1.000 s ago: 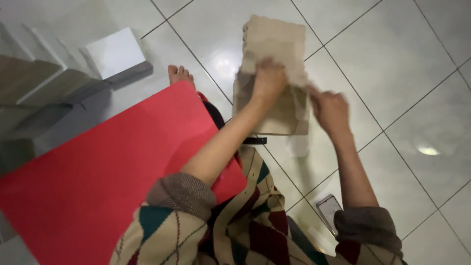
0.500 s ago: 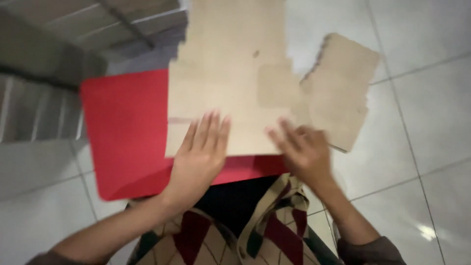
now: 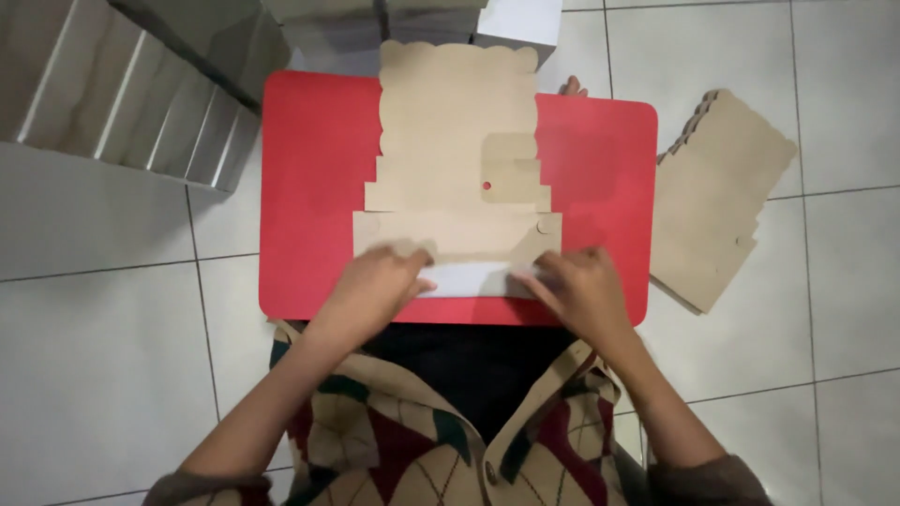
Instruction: The person assembles small white cardboard boxes by folding flat pieces and inserting tabs into slots. They repeatedly pick up flat pieces from a stack, fold them into box shapes, and place the finished boxes into a nearby metal rack.
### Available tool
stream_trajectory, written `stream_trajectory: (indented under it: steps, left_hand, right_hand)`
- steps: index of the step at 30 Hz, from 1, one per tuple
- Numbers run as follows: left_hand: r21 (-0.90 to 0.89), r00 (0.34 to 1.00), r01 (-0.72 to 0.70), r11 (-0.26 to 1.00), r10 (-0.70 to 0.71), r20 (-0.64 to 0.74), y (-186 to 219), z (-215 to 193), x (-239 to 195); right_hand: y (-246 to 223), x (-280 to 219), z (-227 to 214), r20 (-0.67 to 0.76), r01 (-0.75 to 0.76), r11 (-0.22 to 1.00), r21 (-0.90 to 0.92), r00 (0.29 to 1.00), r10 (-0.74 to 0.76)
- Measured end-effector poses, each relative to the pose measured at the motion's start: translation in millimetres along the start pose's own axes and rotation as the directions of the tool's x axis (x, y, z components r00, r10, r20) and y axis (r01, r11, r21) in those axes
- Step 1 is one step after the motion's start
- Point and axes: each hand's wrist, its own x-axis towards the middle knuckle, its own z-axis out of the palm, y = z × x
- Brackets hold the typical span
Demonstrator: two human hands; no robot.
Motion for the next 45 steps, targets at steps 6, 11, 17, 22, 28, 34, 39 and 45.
stream_trajectory:
  steps: [6,11,17,22,28,34,39,45]
  left_hand:
    - [0.167,0.910,-0.037,0.985,0.103,-0.403,34,21,23]
    - [0.057,0.898,-0.027,0.998,0.049,-0.437,16,56,11]
    - [0.036,0.927,0.104,0.994,-0.084,-0.367,-26,45,-20]
    - [-0.218,0.955,0.047,0.975,-0.108,-0.275,-46,40,-27]
    - [-0.476,0.926,-0.243,0.845,0.056,-0.374,-60,13,-48]
    - [-0.915,0.945,-0.112,0.386,-0.243,-0.219,-26,-20,-76]
    - [-0.976,0.861,-0.162,0.146,-0.462,-0.212,-28,-22,-55]
    - [-0.817,0.689,-0.119,0.564,-0.546,-0.477,4,-50,-19]
  right_hand:
    - [-43,32,48,-0.194,0.062,0.982,-0.177,0.976,-0.096]
    - [-35,18,65,-0.200,0.024,0.983,-0.180,0.978,-0.061]
    - [-3,2,41,-0.201,-0.135,0.990,-0.048,0.972,0.123]
    - [1,3,17,-0.186,-0.106,0.972,0.210,0.972,0.147]
    - [17,-4,5,0.006,0.020,0.938,0.346,1.000,-0.023]
    - [14,-32,-15,0.008,0.079,0.764,0.640,0.994,-0.109]
    - [0,-21,-21,-0.168,-0.131,0.629,0.767,0.904,0.392]
    - [-31,35,-16,-0.011,-0.274,0.392,0.878,0.808,0.589]
